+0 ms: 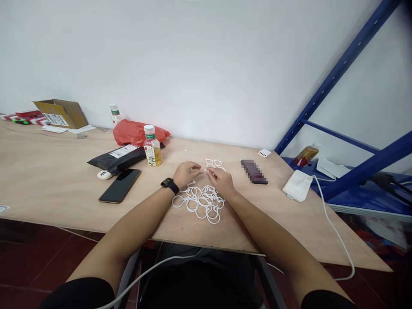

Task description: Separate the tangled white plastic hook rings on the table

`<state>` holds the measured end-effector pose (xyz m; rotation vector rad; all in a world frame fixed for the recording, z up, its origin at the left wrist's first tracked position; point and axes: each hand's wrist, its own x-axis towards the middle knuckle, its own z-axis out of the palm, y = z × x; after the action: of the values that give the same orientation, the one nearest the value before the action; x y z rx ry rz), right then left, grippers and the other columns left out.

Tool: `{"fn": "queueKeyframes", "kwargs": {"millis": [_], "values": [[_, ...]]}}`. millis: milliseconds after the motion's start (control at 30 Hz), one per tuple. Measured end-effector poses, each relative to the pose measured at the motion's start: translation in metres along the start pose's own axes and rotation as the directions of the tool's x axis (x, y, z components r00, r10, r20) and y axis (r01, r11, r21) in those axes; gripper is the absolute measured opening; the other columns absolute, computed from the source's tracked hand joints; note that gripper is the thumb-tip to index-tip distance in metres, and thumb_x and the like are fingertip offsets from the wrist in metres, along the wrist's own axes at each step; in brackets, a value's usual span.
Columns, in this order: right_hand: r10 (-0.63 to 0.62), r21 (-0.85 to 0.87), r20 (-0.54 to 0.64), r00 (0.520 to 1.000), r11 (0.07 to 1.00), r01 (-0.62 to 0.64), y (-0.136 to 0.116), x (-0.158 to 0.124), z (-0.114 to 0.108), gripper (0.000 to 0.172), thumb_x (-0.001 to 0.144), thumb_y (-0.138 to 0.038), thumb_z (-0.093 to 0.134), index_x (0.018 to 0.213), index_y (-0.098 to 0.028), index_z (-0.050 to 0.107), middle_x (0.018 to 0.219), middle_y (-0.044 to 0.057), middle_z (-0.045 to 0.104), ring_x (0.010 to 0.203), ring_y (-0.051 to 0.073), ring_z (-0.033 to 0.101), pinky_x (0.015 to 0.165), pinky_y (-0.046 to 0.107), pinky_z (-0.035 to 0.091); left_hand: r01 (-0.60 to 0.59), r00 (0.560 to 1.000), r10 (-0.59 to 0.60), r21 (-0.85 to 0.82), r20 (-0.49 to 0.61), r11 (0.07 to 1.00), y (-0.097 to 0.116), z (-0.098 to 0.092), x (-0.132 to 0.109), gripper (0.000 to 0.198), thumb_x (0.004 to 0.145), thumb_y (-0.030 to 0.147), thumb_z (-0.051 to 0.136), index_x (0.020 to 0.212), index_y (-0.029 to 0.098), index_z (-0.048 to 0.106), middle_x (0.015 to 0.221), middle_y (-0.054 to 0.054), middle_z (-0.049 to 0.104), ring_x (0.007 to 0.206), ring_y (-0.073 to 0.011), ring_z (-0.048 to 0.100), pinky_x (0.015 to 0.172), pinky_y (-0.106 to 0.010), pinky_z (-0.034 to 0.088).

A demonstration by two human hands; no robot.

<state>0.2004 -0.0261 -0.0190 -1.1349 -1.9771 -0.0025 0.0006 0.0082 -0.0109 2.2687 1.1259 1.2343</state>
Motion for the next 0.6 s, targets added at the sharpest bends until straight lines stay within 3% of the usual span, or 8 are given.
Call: {"fn": "queueKeyframes", "kwargs": {"millis": [67,167,333,467,600], "values": [[0.041,-0.054,-0.005,0.999,0.998,-0.041,0.01,0.004,-0.001,0.026,0.093,-0.029,0.05,0.113,-0.026,0.067,0.108,0.004,0.071,0.098,0.02,0.066,0.087,0.032,0.051,0.001,0.999,0.005,0.145,-0.044,0.989,-0.007,-0.009,0.004,0.015,0.082,0.026,0.062,0.089,0.019,0.073,0.09,-0.006,0.074,0.088,-0.0212,0.065,0.088,-0.036,0.049],[0.125,-0.11,0.006,0.992,0.986,-0.123,0.026,0.009,-0.004,0.027,0.089,-0.027,0.055,0.113,-0.026,0.067,0.116,0.004,0.068,0.106,0.022,0.063,0.089,0.035,0.051,0.095,0.994,-0.073,0.298,-0.085,0.95,-0.016,-0.023,0.007,0.026,0.081,0.017,0.052,0.096,0.02,0.072,0.101,-0.006,0.072,0.098,-0.0229,0.062,0.093,-0.038,0.045],[0.103,-0.082,0.119,0.988,0.992,-0.093,0.029,0.004,-0.003,0.022,0.086,-0.024,0.057,0.104,-0.025,0.07,0.11,0.004,0.069,0.1,0.02,0.064,0.086,0.034,0.051,0.127,0.959,-0.235,0.505,0.156,0.854,-0.028,-0.029,0.003,0.027,0.072,0.019,0.055,0.09,0.024,0.074,0.108,-0.006,0.07,0.103,-0.0289,0.059,0.093,-0.044,0.039],[-0.006,-0.003,0.188,0.982,1.0,0.006,0.016,-0.001,0.0,0.019,0.085,-0.023,0.059,0.099,-0.024,0.071,0.102,0.004,0.071,0.092,0.019,0.065,0.085,0.032,0.05,0.074,0.94,-0.234,0.523,0.248,0.849,-0.03,-0.024,-0.001,0.022,0.07,0.021,0.058,0.083,0.024,0.075,0.104,-0.007,0.071,0.098,-0.029,0.059,0.09,-0.044,0.037],[0.006,0.05,0.141,0.99,0.999,-0.014,0.007,0.0,0.001,0.019,0.085,-0.024,0.06,0.101,-0.023,0.07,0.1,0.005,0.071,0.086,0.018,0.065,0.082,0.033,0.05,0.073,0.978,-0.15,0.434,0.146,0.898,-0.023,-0.019,0.0,0.019,0.077,0.025,0.057,0.082,0.023,0.076,0.098,-0.008,0.072,0.094,-0.0277,0.059,0.088,-0.042,0.037]]}}
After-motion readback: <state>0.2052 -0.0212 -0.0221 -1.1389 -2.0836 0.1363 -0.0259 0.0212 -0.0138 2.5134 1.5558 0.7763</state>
